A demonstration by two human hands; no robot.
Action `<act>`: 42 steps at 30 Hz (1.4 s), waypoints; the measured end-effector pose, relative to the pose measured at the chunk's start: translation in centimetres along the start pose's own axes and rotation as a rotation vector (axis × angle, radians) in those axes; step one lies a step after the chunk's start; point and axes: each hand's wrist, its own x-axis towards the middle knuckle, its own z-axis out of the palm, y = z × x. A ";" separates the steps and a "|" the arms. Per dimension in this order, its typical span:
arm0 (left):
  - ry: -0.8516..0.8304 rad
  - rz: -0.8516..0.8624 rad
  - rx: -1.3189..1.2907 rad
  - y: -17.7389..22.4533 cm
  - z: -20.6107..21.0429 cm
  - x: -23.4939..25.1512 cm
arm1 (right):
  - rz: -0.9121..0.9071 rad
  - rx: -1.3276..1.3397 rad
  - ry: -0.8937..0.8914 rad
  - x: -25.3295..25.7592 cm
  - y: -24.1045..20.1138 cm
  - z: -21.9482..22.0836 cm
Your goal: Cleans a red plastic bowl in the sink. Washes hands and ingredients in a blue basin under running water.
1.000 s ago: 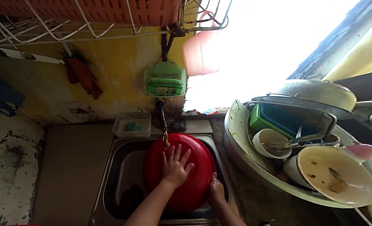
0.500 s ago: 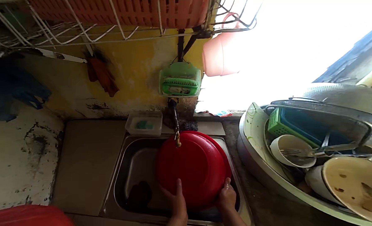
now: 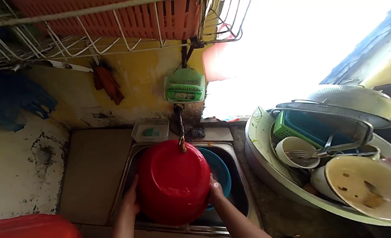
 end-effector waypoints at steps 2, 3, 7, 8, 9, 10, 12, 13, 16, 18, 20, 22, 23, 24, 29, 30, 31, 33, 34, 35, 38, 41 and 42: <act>-0.011 0.040 -0.004 0.9 -1.5 -1.7 | -0.029 -0.074 -0.072 0.4 0.6 1.3; -0.020 0.069 -0.002 1.7 -1.9 -2.7 | -0.030 -0.143 -0.106 0.3 0.5 2.0; 0.132 0.192 -0.013 6.4 -1.4 -8.2 | -0.028 -0.221 -0.204 -1.3 -0.8 5.5; 0.144 0.239 -0.009 7.4 -1.3 -9.4 | -0.044 -0.252 -0.239 -1.3 -1.2 6.3; 0.144 0.284 -0.008 8.3 -1.3 -10.7 | -0.053 -0.298 -0.278 -1.4 -2.0 6.9; 0.135 0.339 0.002 9.1 -1.3 -12.0 | -0.044 -0.328 -0.310 -1.5 -2.9 7.4; 0.111 0.470 0.042 10.5 -1.2 -14.6 | -0.022 -0.208 -0.382 -1.1 -4.3 8.4; 0.107 0.534 0.054 11.1 -1.2 -15.7 | -0.002 -0.132 -0.428 -0.6 -4.9 8.8; 0.107 0.693 0.095 12.0 -1.3 -17.9 | 0.054 0.028 -0.465 -0.1 -7.3 9.5; 0.114 0.783 0.152 12.2 -1.2 -18.8 | 0.054 0.109 -0.432 -0.4 -8.8 9.9; 0.105 0.867 0.214 12.2 -1.1 -19.2 | 0.053 0.174 -0.397 -0.5 -9.6 10.1; 0.099 0.947 0.305 12.3 -1.2 -19.3 | 0.037 0.190 -0.407 -0.5 -10.3 10.0; 0.102 0.984 0.369 12.4 -1.2 -19.2 | 0.022 0.174 -0.425 -0.5 -10.5 9.8; 0.106 1.026 0.443 12.5 -1.3 -19.1 | 0.007 0.148 -0.452 -0.4 -10.6 9.6; 0.267 1.169 0.929 14.6 -1.3 -16.7 | -0.059 -0.092 -0.516 -0.5 -10.4 8.3; 0.294 1.146 0.995 15.2 -1.0 -16.0 | -0.073 -0.146 -0.510 -0.7 -10.1 7.9; 0.336 1.093 1.055 15.9 -0.4 -15.1 | -0.078 -0.199 -0.507 -1.0 -9.8 7.4; 0.440 0.912 1.195 17.4 0.7 -12.4 | -0.059 -0.287 -0.498 -1.7 -9.3 6.3; 0.485 0.807 1.259 18.1 1.1 -10.7 | -0.041 -0.303 -0.493 -1.7 -8.6 5.6; 0.519 0.715 1.316 18.7 1.4 -8.7 | -0.021 -0.308 -0.487 -1.7 -7.8 4.8; 0.569 0.524 1.435 18.8 1.2 -1.9 | 0.002 -0.346 -0.456 -2.0 -5.7 2.4; 0.540 0.493 1.534 17.4 0.2 3.8 | -0.005 -0.366 -0.402 -2.2 -3.9 -0.3; 0.537 0.505 1.563 16.9 -0.2 5.3 | -0.011 -0.367 -0.383 -2.4 -3.3 -1.2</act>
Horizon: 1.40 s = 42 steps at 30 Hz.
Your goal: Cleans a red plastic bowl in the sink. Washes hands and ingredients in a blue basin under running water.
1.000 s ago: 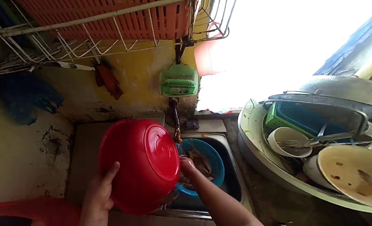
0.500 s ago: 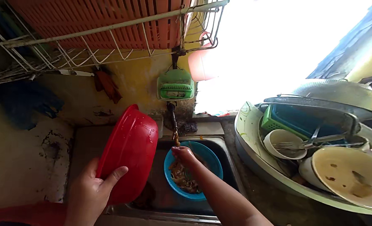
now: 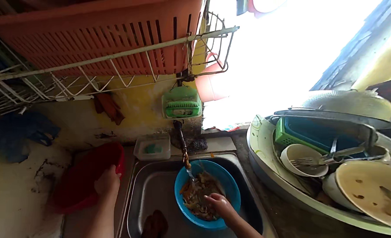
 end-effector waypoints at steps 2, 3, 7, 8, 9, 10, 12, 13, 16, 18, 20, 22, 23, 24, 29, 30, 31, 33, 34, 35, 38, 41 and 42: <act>0.000 0.004 0.033 -1.0 2.3 1.7 | -0.012 -0.037 0.053 -0.9 1.6 -1.1; -0.007 -0.006 0.024 -1.7 3.2 2.6 | -0.022 -0.069 0.084 -1.3 2.3 -1.6; -0.077 -0.045 -0.007 -3.6 5.2 5.9 | -0.064 -0.169 0.236 -3.1 4.1 -3.5; -0.087 -0.039 -0.003 -3.5 5.3 6.4 | -0.065 -0.175 0.279 -3.6 4.4 -3.9; -0.089 -0.037 0.001 -3.4 5.4 6.6 | -0.062 -0.176 0.316 -4.0 4.7 -4.2; -0.075 -0.038 -0.003 -3.2 5.4 6.6 | -0.063 -0.172 0.344 -4.4 5.0 -4.3; -0.022 -0.039 -0.028 -2.3 4.9 6.3 | -0.085 -0.160 0.391 -4.8 5.4 -4.3; 0.011 -0.025 -0.050 -1.5 4.3 6.1 | -0.099 -0.157 0.406 -4.9 5.4 -4.2; 0.237 0.241 -0.151 2.3 3.4 4.3 | -0.129 -0.186 0.416 -5.4 5.2 -3.7; 0.269 0.501 -0.195 5.8 3.8 3.1 | -0.136 -0.196 0.412 -5.3 4.9 -3.3; 0.163 0.678 -0.175 9.6 4.3 1.8 | -0.137 -0.194 0.395 -5.2 4.6 -3.0; 0.124 0.778 -0.149 12.1 6.5 1.9 | -0.142 -0.195 0.377 -5.1 4.2 -2.7; 0.124 0.798 -0.127 12.7 7.4 2.3 | -0.146 -0.187 0.371 -5.2 4.1 -2.6; 0.132 0.801 -0.115 13.0 7.8 2.6 | -0.156 -0.175 0.373 -5.4 4.0 -2.6; 0.073 0.735 -0.036 12.1 6.1 4.0 | -0.140 -0.149 0.404 -6.4 5.4 -3.8; 0.059 0.719 -0.015 11.6 5.7 4.2 | -0.131 -0.138 0.418 -6.6 5.9 -4.1; 0.054 0.704 0.004 10.9 5.7 4.7 | -0.122 -0.125 0.431 -6.9 6.3 -4.4; 0.062 0.684 0.029 9.4 5.8 5.6 | -0.110 -0.103 0.448 -7.3 7.0 -4.8; 0.068 0.677 0.035 8.7 5.8 5.8 | -0.104 -0.100 0.452 -7.4 7.3 -5.0; 0.055 0.658 0.047 8.2 5.7 6.2 | -0.099 -0.100 0.454 -7.5 7.5 -5.0; 0.029 0.615 0.030 6.5 5.8 7.2 | -0.085 -0.097 0.448 -7.6 7.7 -4.9; 0.023 0.575 0.003 5.9 5.5 7.6 | -0.077 -0.098 0.427 -7.4 7.3 -4.5; 0.011 0.560 -0.001 5.8 5.4 7.6 | -0.077 -0.094 0.419 -7.2 7.2 -4.3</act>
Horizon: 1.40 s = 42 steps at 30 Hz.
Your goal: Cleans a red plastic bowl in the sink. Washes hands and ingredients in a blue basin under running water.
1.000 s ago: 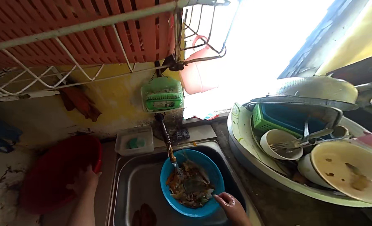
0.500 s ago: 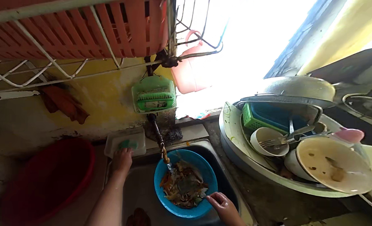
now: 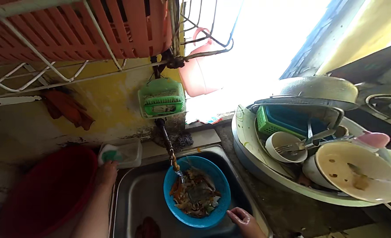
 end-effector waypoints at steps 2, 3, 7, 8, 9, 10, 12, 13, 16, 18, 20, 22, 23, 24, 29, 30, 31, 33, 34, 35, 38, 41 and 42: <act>0.005 -0.015 -0.017 -0.2 0.1 -0.1 | -0.003 -0.002 -0.017 0.1 -0.3 0.3; 0.025 -0.019 -0.038 -0.2 0.2 -0.2 | -0.011 -0.007 -0.020 0.2 -0.5 0.4; -0.016 -0.142 -0.060 1.0 -0.3 -0.4 | -0.020 -0.058 -0.020 0.3 -1.1 0.5; -0.024 -0.167 -0.060 1.3 -0.4 -0.3 | -0.016 -0.066 -0.024 0.3 -1.2 0.6; -0.028 -0.187 -0.062 1.6 -0.5 -0.2 | -0.013 -0.072 -0.027 0.3 -1.2 0.6; -0.031 -0.202 -0.069 1.9 -0.6 -0.2 | -0.011 -0.076 -0.037 0.3 -1.2 0.7; -0.039 -0.222 -0.096 2.5 -0.9 0.1 | -0.017 -0.080 -0.049 0.2 -1.3 0.7; -0.049 -0.237 -0.102 2.7 -0.9 0.4 | -0.017 -0.080 -0.051 0.2 -1.3 0.7; -0.048 -0.262 -0.109 2.5 -0.4 0.7 | -0.015 -0.081 -0.060 0.1 -0.8 0.6; -0.020 -0.252 -0.115 2.4 -0.3 0.5 | -0.010 -0.096 -0.070 0.0 -0.7 0.5; 0.029 -0.249 -0.108 2.5 0.0 0.3 | -0.001 -0.103 -0.071 -0.1 -0.7 0.5; 0.149 -0.230 -0.135 3.4 0.2 -0.2 | 0.002 -0.096 -0.060 -0.2 -0.7 0.4; 0.208 -0.196 -0.167 4.2 0.2 -0.8 | 0.001 -0.097 -0.052 -0.3 -0.7 0.4; 0.259 -0.150 -0.213 5.2 0.3 -1.8 | -0.001 -0.097 -0.045 -0.4 -0.8 0.5; 0.148 0.160 -0.506 12.9 5.2 -6.7 | -0.002 -0.120 -0.065 -0.4 -1.3 0.8; 0.065 0.207 -0.592 14.8 6.2 -7.2 | -0.011 -0.129 -0.071 -0.4 -1.3 0.9; -0.026 0.214 -0.706 16.6 6.9 -7.5 | -0.013 -0.132 -0.080 -0.4 -1.5 1.1; -0.214 0.086 -0.998 19.8 7.4 -7.5 | -0.006 -0.135 -0.095 -0.5 -1.9 1.3; -0.253 0.013 -1.125 21.1 7.4 -7.3 | -0.005 -0.133 -0.103 -0.6 -2.0 1.3; -0.262 0.000 -1.182 22.2 7.4 -7.2 | -0.003 -0.129 -0.111 -0.7 -2.1 1.4; -0.363 0.324 -0.953 25.3 8.6 -7.8 | -0.010 -0.120 -0.131 -1.0 -1.5 1.4; -0.505 0.596 -0.518 28.8 11.4 -10.2 | -0.019 -0.116 -0.160 -1.6 -0.9 1.3; -0.543 0.613 -0.422 29.3 12.4 -10.9 | -0.026 -0.114 -0.169 -1.9 -0.7 1.2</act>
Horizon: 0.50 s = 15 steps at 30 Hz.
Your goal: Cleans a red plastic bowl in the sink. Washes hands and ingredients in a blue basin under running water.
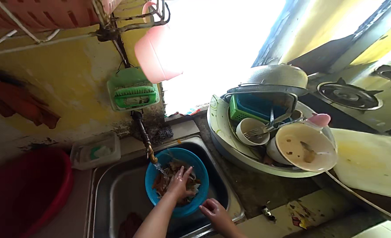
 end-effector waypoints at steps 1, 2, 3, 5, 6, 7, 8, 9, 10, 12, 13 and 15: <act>-0.013 -0.029 0.031 -0.2 0.9 0.2 | -0.009 0.003 -0.009 -0.3 0.2 -0.1; 0.036 -0.060 0.025 -0.7 1.4 0.3 | -0.018 0.005 -0.016 -0.7 0.4 -0.2; 0.096 -0.101 0.004 -1.3 1.4 0.4 | -0.025 0.005 -0.022 -1.1 0.6 -0.4; 0.243 -0.205 -0.100 -2.4 0.8 0.3 | -0.035 0.012 -0.028 -1.8 1.3 -0.9; 0.345 -0.256 -0.196 -3.0 0.5 0.1 | -0.041 0.013 -0.028 -2.1 1.7 -1.2; 0.449 -0.299 -0.299 -3.7 0.0 -0.1 | -0.043 0.012 -0.026 -2.4 2.1 -1.5; 0.546 -0.331 -0.388 -4.3 -0.4 -0.4 | -0.044 0.013 -0.024 -2.6 2.5 -1.7; 0.631 -0.346 -0.453 -4.9 -0.8 -0.8 | -0.041 0.018 -0.024 -2.8 2.8 -1.8; 0.685 -0.345 -0.495 -5.4 -1.2 -1.0 | -0.037 0.027 -0.025 -2.9 3.1 -1.9; 0.709 -0.314 -0.536 -6.0 -2.0 -1.6 | -0.022 0.045 -0.029 -3.0 3.2 -2.1; 0.724 -0.304 -0.546 -6.3 -2.2 -1.8 | -0.017 0.049 -0.030 -3.1 3.2 -2.2; 0.795 -0.299 -0.654 -6.5 -2.3 -2.2 | -0.016 0.052 -0.033 -3.1 3.0 -2.3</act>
